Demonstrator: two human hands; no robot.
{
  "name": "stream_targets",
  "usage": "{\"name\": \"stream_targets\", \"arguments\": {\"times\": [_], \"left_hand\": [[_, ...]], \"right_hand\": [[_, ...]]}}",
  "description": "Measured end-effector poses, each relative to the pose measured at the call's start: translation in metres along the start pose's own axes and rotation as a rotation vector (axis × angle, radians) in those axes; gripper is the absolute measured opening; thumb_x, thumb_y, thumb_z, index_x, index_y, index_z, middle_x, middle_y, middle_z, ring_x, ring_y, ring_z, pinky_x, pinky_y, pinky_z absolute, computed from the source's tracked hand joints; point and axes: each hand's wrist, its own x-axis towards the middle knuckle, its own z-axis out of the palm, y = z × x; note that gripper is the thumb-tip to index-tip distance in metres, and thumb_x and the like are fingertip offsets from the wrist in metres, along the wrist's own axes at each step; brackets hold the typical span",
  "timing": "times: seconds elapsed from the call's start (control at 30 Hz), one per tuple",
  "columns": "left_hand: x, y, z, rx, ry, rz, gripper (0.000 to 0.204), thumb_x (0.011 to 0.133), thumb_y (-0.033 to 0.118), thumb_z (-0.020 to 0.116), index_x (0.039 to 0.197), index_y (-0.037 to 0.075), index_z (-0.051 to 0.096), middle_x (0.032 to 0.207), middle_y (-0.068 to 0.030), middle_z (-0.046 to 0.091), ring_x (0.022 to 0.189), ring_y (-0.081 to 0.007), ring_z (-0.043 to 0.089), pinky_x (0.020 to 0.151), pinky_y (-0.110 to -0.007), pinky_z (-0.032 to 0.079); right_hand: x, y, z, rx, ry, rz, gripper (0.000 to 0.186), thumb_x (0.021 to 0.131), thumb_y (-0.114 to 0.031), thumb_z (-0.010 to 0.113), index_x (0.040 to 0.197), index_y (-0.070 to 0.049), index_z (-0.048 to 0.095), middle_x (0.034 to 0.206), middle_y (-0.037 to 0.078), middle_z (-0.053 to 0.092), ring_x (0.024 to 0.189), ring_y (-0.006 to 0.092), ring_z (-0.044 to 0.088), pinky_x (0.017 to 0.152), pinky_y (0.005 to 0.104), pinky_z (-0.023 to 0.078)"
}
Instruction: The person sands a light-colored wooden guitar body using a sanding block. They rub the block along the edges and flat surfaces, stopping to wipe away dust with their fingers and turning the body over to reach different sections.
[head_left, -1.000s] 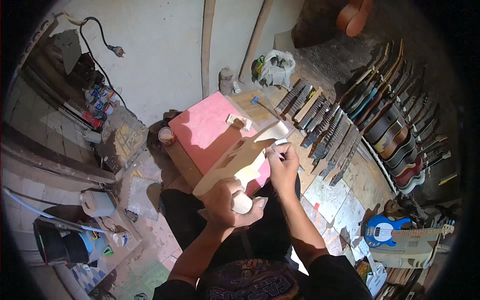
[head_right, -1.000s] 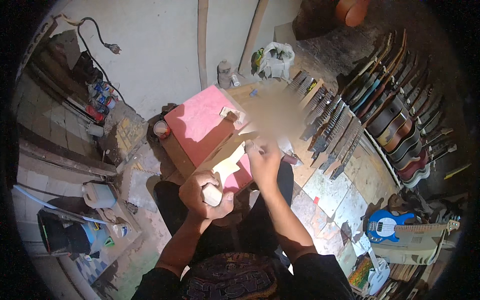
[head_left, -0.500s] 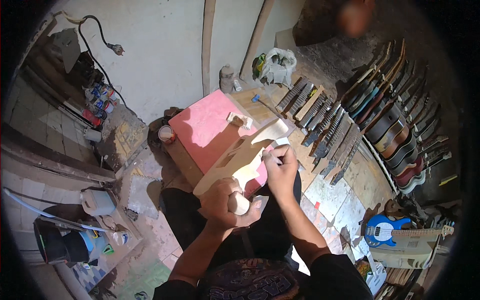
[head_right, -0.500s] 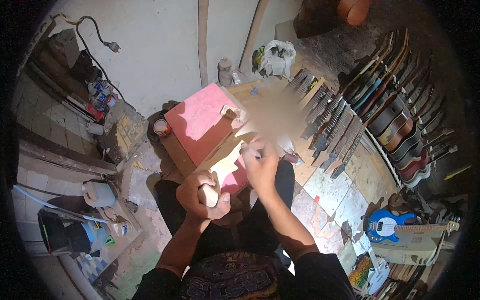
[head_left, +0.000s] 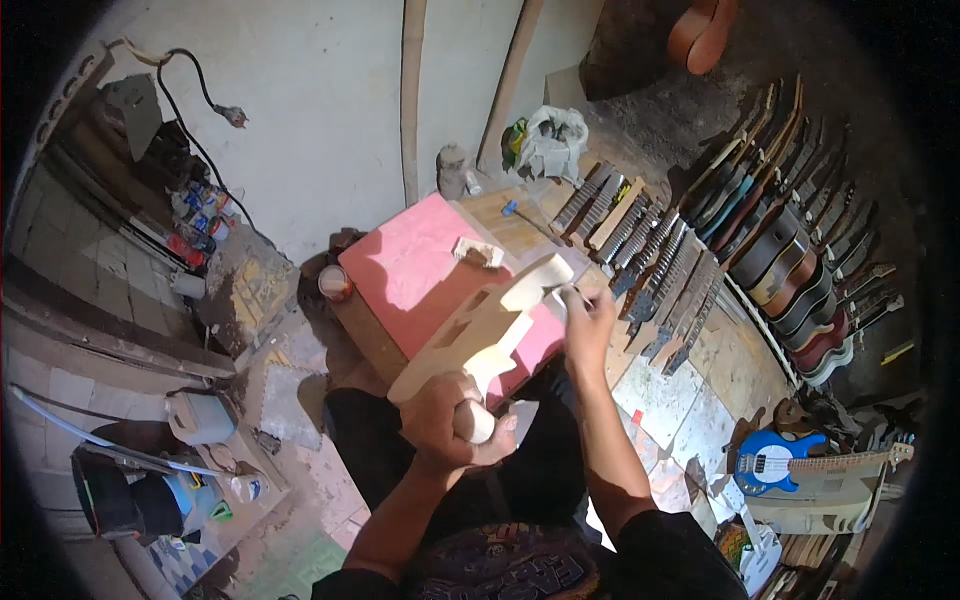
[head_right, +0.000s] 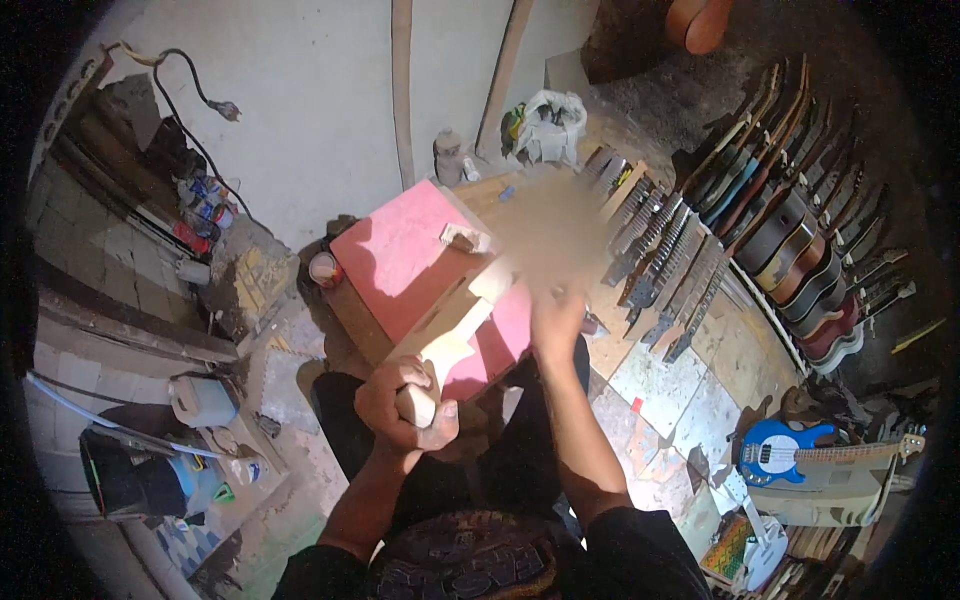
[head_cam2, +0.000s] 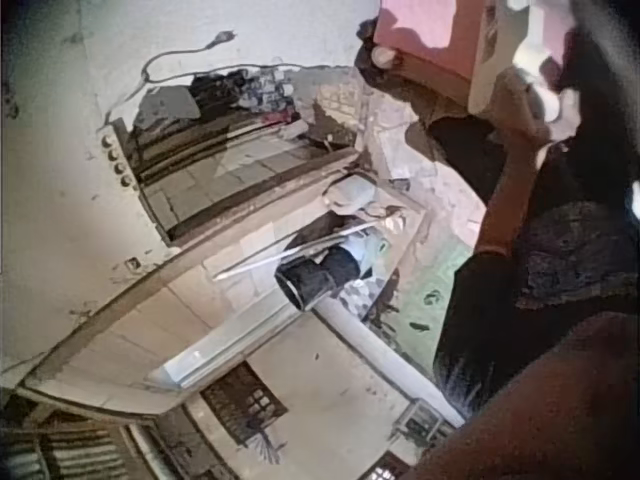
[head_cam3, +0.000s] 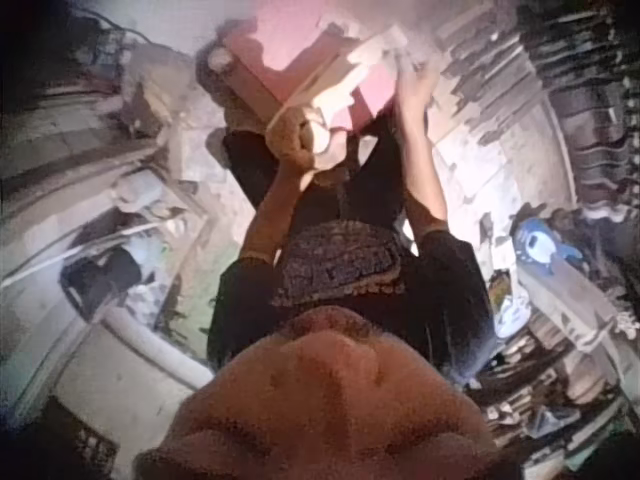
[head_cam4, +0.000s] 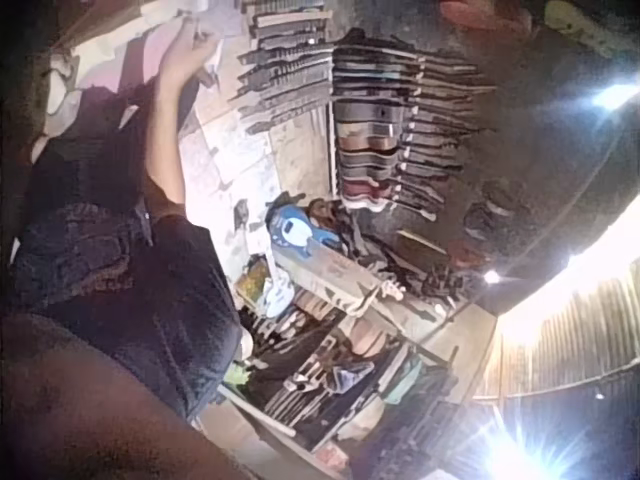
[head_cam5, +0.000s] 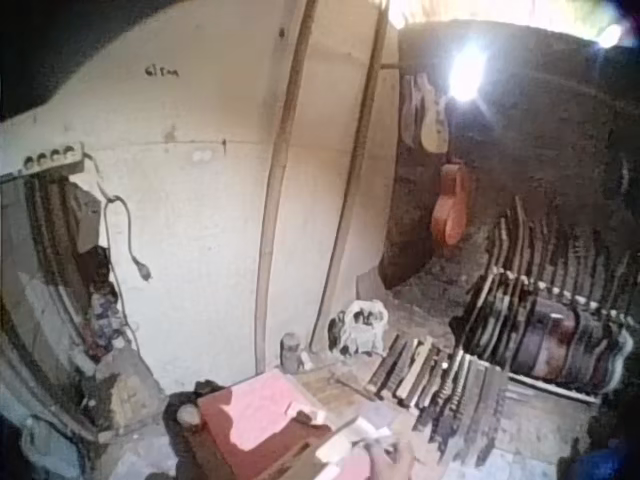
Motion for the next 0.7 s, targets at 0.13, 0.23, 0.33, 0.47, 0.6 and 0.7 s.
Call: {"name": "stream_targets", "arguments": {"times": [0.13, 0.23, 0.33, 0.47, 0.6, 0.7], "left_hand": [[0.0, 0.001, -0.002, -0.03, 0.026, -0.025, 0.044, 0.073, 0.033, 0.086, 0.096, 0.004, 0.062, 0.082, -0.0111, 0.067, 0.073, -0.0297, 0.071, 0.073, -0.041, 0.061], [0.004, 0.003, 0.0, -0.026, 0.006, -0.005, 0.044, 0.069, 0.028, 0.088, 0.094, 0.004, 0.063, 0.084, -0.0127, 0.068, 0.073, -0.0296, 0.071, 0.071, -0.04, 0.06], [0.005, 0.008, 0.001, 0.01, -0.025, -0.04, 0.042, 0.077, 0.037, 0.084, 0.093, 0.005, 0.062, 0.081, -0.012, 0.068, 0.074, -0.0312, 0.072, 0.075, -0.041, 0.061], [0.005, 0.009, 0.002, -0.001, -0.01, -0.03, 0.042, 0.077, 0.038, 0.084, 0.093, 0.005, 0.062, 0.082, -0.0127, 0.068, 0.074, -0.0317, 0.072, 0.073, -0.04, 0.061], [-0.002, 0.003, 0.003, -0.004, 0.027, 0.02, 0.044, 0.077, 0.037, 0.084, 0.096, 0.005, 0.062, 0.082, -0.013, 0.068, 0.073, -0.0317, 0.072, 0.072, -0.041, 0.061], [0.0, 0.003, 0.002, -0.022, 0.011, 0.013, 0.045, 0.077, 0.036, 0.084, 0.098, 0.004, 0.061, 0.081, -0.012, 0.067, 0.073, -0.0313, 0.072, 0.072, -0.041, 0.061]], "right_hand": [[-0.034, -0.03, -0.001, 0.154, -0.077, 0.115, 0.025, 0.095, -0.014, 0.077, 0.11, -0.006, 0.059, 0.096, -0.001, 0.061, 0.087, 0.0096, 0.057, 0.078, 0.0283, 0.049], [-0.046, -0.042, -0.002, 0.188, -0.271, 0.097, 0.044, 0.09, -0.014, 0.085, 0.125, -0.004, 0.061, 0.103, 0.0, 0.061, 0.09, 0.009, 0.058, 0.078, 0.0257, 0.05], [-0.044, -0.05, 0.003, 0.165, -0.425, 0.081, 0.041, 0.086, -0.011, 0.088, 0.12, 0.0, 0.068, 0.104, 0.001, 0.065, 0.09, 0.0084, 0.062, 0.077, 0.0251, 0.052], [-0.032, -0.036, 0.0, 0.136, -0.387, 0.188, 0.024, 0.088, -0.009, 0.085, 0.106, 0.001, 0.072, 0.101, 0.001, 0.069, 0.091, 0.009, 0.062, 0.081, 0.0266, 0.051], [-0.034, -0.045, 0.004, 0.058, -0.323, 0.251, 0.02, 0.092, -0.011, 0.082, 0.106, -0.001, 0.072, 0.098, 0.0, 0.069, 0.088, 0.0076, 0.061, 0.079, 0.0253, 0.05], [-0.046, -0.029, 0.003, 0.101, -0.347, 0.06, 0.019, 0.095, -0.012, 0.08, 0.11, -0.002, 0.072, 0.095, -0.001, 0.07, 0.085, 0.0062, 0.06, 0.077, 0.0241, 0.05]]}}
